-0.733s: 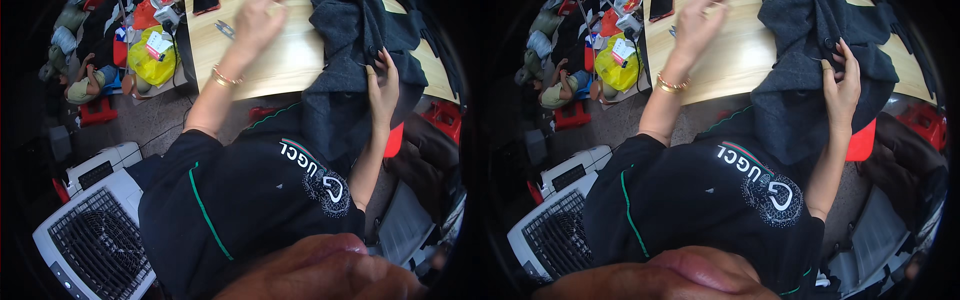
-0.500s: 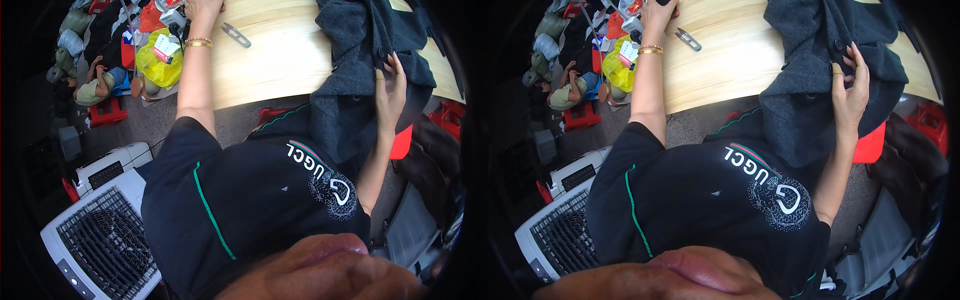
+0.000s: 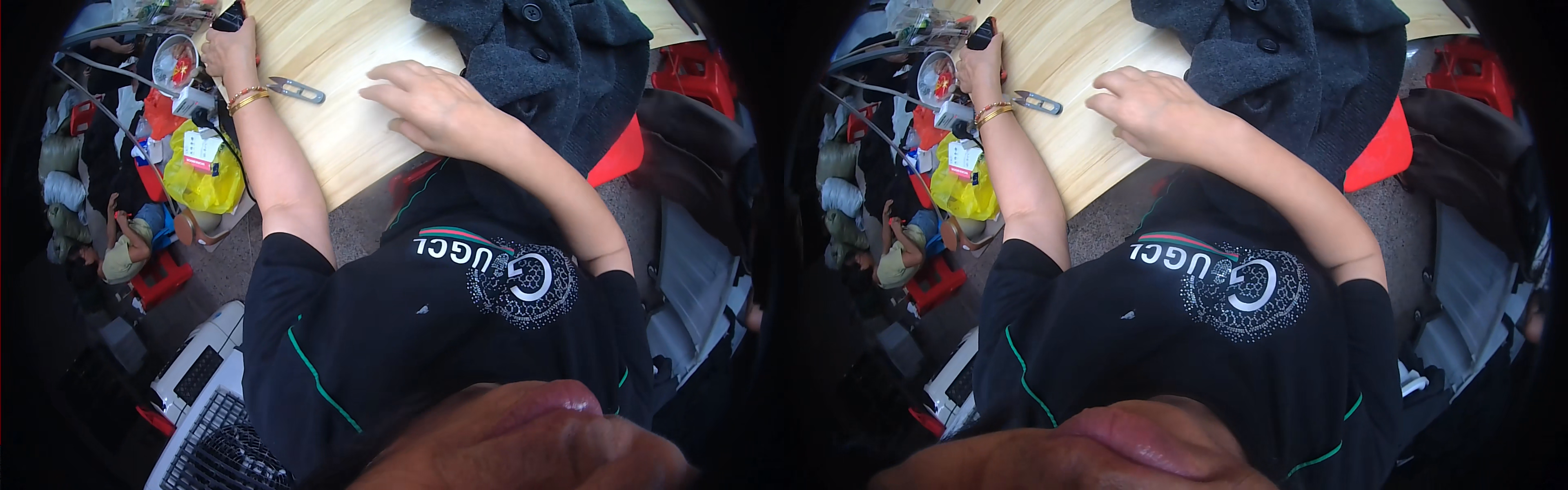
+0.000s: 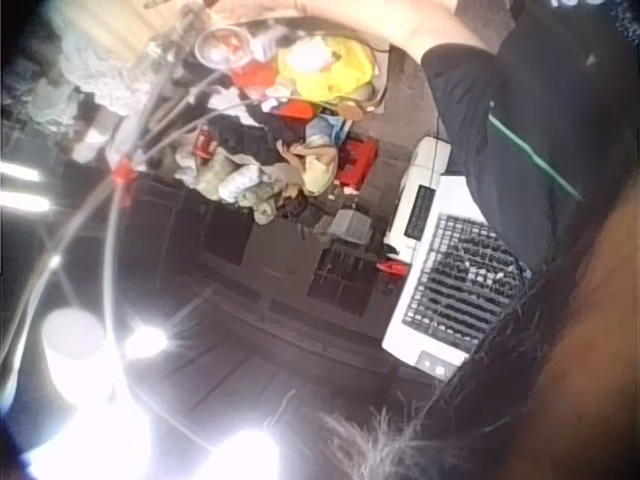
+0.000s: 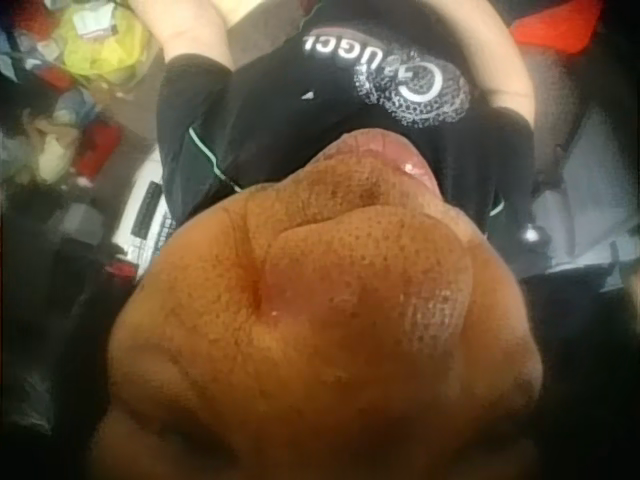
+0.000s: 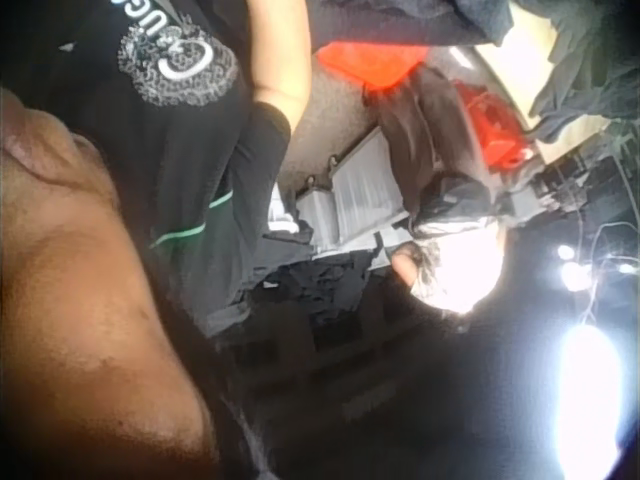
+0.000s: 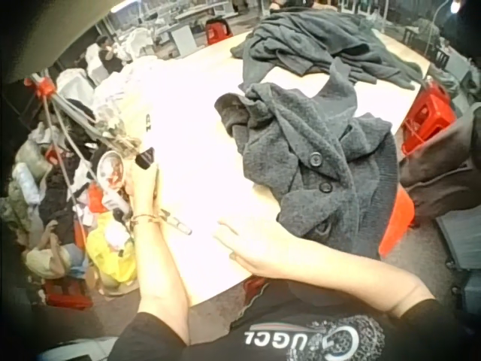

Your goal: Sewing a button onto a grey garment using a needle and thread.

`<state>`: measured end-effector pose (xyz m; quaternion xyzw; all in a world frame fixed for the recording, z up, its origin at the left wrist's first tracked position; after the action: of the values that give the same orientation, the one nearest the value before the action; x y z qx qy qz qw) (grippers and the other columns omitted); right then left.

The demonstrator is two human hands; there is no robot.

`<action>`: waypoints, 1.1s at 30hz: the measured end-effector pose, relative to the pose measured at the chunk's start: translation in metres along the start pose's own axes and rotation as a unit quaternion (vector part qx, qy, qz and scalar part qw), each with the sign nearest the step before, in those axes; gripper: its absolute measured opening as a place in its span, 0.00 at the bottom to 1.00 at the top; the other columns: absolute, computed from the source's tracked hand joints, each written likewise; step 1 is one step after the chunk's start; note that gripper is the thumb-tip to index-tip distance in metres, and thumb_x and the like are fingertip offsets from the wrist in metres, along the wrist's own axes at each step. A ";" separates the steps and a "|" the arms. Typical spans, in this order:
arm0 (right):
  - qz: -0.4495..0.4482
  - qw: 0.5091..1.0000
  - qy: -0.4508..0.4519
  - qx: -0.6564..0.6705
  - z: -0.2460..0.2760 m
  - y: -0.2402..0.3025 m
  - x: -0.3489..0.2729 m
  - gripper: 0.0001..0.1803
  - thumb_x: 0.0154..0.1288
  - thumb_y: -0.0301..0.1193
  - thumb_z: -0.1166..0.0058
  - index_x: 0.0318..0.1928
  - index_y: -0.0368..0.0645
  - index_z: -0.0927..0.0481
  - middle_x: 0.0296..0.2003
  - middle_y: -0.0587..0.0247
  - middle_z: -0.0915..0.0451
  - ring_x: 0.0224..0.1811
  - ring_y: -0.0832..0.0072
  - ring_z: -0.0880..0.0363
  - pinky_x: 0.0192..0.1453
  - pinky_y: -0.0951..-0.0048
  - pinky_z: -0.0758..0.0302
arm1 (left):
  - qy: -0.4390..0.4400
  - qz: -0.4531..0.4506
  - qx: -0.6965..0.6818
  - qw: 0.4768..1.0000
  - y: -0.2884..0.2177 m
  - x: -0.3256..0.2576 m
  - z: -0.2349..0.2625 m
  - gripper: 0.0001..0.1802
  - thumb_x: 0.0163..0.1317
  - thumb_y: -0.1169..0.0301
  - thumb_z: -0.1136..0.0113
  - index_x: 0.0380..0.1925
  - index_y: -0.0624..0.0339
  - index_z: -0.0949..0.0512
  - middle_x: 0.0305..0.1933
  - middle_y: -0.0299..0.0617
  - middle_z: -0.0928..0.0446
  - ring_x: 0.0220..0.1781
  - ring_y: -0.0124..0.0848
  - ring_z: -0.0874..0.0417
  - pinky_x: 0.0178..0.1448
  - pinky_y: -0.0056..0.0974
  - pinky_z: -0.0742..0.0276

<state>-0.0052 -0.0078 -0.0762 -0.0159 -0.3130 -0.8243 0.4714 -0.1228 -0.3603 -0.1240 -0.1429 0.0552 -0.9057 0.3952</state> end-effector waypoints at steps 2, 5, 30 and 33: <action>0.008 0.999 0.043 0.003 -0.018 0.005 0.022 0.28 0.55 0.26 0.36 0.59 0.44 0.24 0.61 0.50 0.27 0.64 0.56 0.27 0.65 0.59 0.26 | -0.007 -0.001 -0.010 1.000 0.007 -0.001 0.002 0.50 0.44 0.37 0.34 0.60 0.63 0.28 0.61 0.56 0.25 0.65 0.50 0.26 0.65 0.54 0.29; -0.011 0.995 0.098 -0.015 -0.042 0.008 0.054 0.29 0.57 0.30 0.36 0.60 0.42 0.25 0.63 0.46 0.30 0.66 0.53 0.30 0.67 0.56 0.28 | -0.045 0.021 -0.041 0.998 0.015 -0.004 0.020 0.51 0.37 0.38 0.27 0.59 0.60 0.25 0.60 0.53 0.22 0.62 0.49 0.21 0.64 0.52 0.26; -0.036 0.997 0.035 -0.053 -0.057 0.000 0.083 0.18 0.59 0.16 0.51 0.50 0.37 0.19 0.41 0.52 0.21 0.48 0.55 0.22 0.56 0.59 0.24 | -0.080 -0.047 -0.270 0.958 0.008 -0.012 0.072 0.34 0.50 0.55 0.28 0.57 0.57 0.24 0.51 0.56 0.20 0.54 0.50 0.19 0.58 0.53 0.25; -0.029 0.998 0.050 -0.035 -0.050 -0.007 0.073 0.17 0.57 0.15 0.50 0.47 0.37 0.18 0.39 0.52 0.22 0.46 0.54 0.22 0.55 0.59 0.24 | -0.047 -0.058 -0.287 0.955 -0.015 -0.004 0.068 0.29 0.51 0.55 0.30 0.51 0.58 0.20 0.45 0.56 0.17 0.49 0.49 0.16 0.54 0.51 0.22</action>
<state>-0.0375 -0.0878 -0.0960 0.0182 -0.2600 -0.8478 0.4619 -0.1096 -0.3460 -0.0566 -0.2954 0.2864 -0.8652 0.2866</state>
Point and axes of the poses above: each hand's wrist, its own x-axis towards the middle knuckle, its own z-axis out of the back of the hand, y = z × x, the point moved 6 cm from there along x, towards the middle knuckle
